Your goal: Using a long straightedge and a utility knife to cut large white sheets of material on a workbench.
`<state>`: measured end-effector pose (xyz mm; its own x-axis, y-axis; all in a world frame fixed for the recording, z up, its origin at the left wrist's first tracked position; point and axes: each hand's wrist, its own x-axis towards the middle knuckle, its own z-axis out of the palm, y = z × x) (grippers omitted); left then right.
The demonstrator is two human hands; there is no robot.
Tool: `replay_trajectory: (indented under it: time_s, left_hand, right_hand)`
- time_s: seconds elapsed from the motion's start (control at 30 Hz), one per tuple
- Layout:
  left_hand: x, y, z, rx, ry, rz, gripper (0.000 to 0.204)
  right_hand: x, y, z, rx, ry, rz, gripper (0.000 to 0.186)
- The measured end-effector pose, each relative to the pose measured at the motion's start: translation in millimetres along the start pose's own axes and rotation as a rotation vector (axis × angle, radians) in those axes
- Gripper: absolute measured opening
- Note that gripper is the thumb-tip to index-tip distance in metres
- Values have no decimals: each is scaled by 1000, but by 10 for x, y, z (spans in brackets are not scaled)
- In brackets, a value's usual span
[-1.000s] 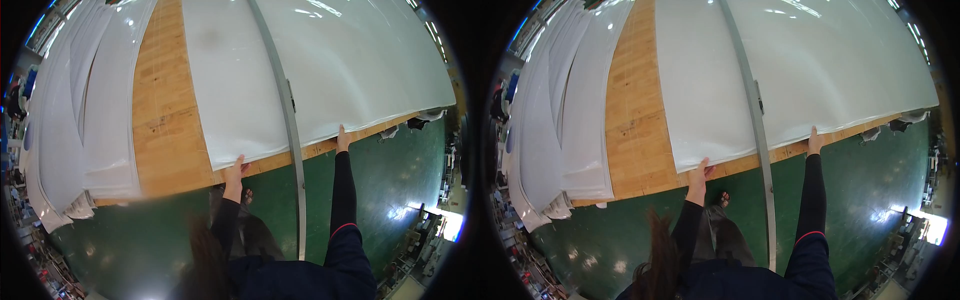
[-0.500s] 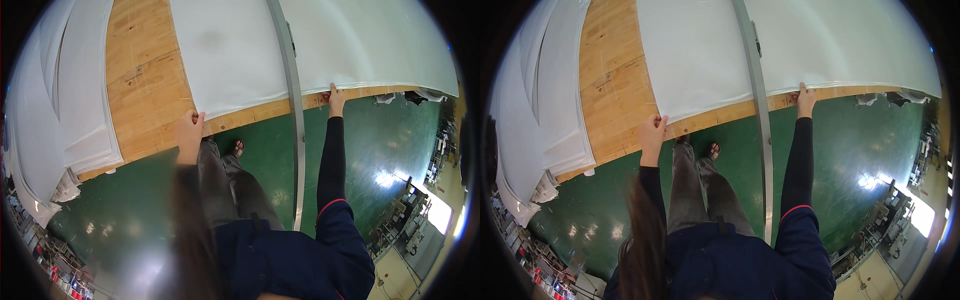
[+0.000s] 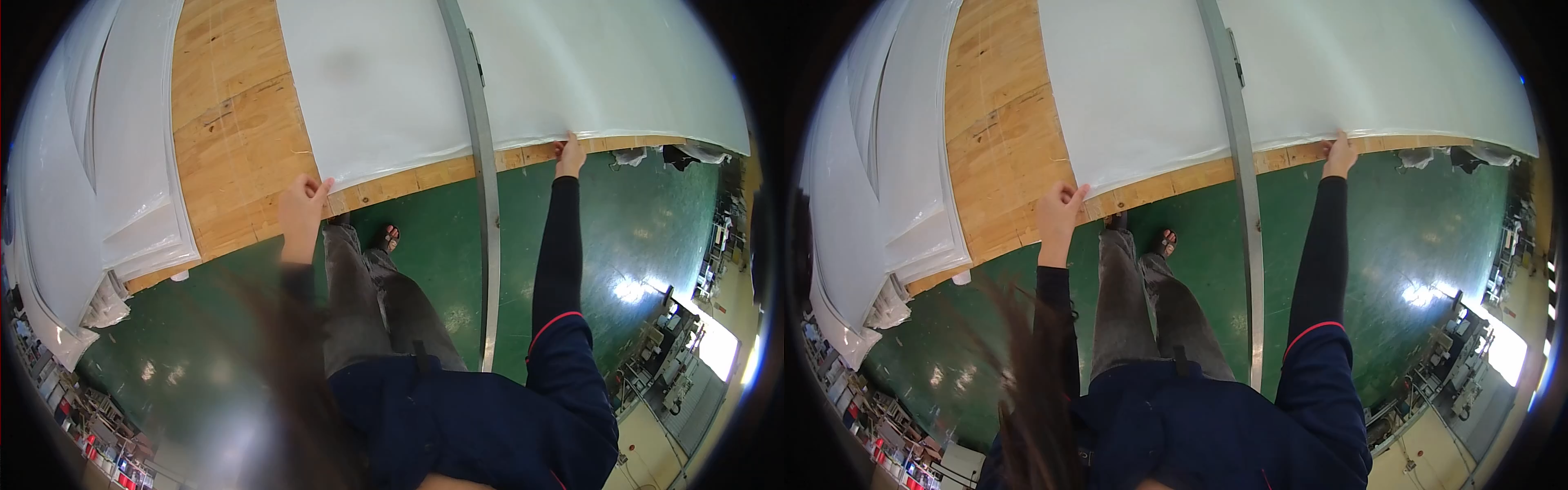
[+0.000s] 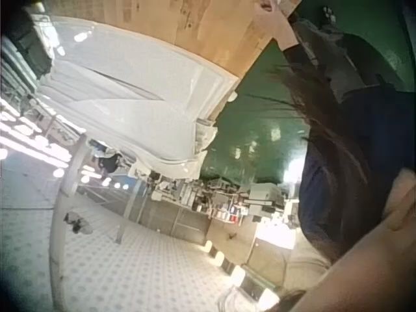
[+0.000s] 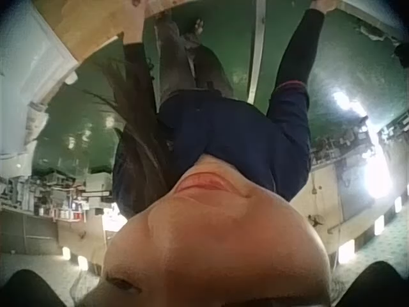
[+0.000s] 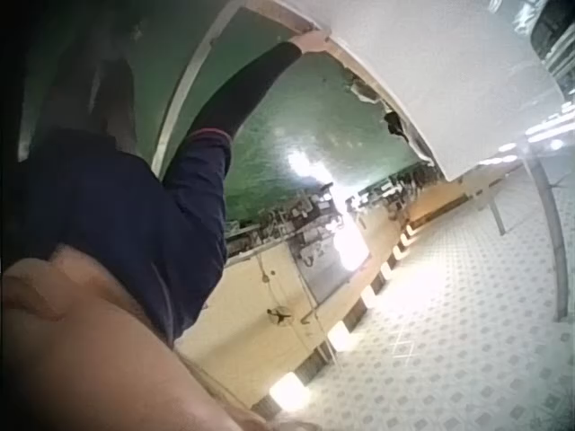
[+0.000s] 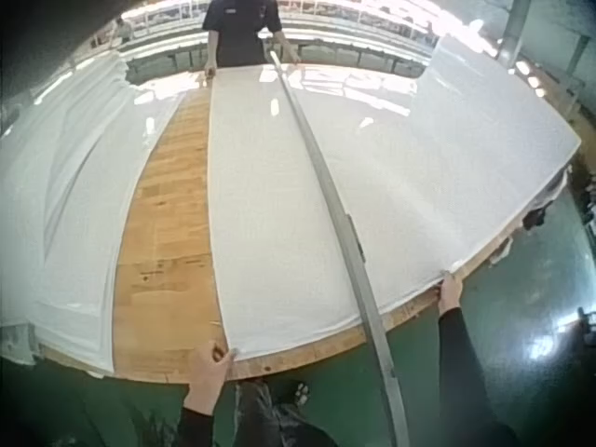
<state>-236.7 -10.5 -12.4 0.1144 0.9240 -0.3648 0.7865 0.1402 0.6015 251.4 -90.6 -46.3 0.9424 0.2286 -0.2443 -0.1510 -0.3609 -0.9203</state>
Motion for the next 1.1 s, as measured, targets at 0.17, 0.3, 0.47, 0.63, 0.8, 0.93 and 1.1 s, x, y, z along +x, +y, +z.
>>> replay_trajectory:
  time_s: [0.17,0.3,0.47,0.63,0.8,0.93,1.1]
  left_hand:
    - [12,82,147,113,400,333,21]
    - [169,366,336,262,318,694,40]
    - [156,344,408,411,126,695,48]
    - [126,471,476,457,74,719,51]
    - [145,457,454,489,66,687,52]
    - [163,444,490,450,78,654,52]
    - [121,457,441,341,88,652,52]
  right_hand:
    - [-327,-489,88,-820,355,-646,43]
    - [144,-284,455,-1073,221,-1164,50]
    - [-128,-37,906,-1195,26,-879,57]
    - [-60,-60,740,-1102,29,-760,58]
    - [-33,-88,841,-1105,0,-795,59]
    - [-2,-62,752,-1142,29,-797,61]
    - [-78,-82,700,-1140,6,-754,61]
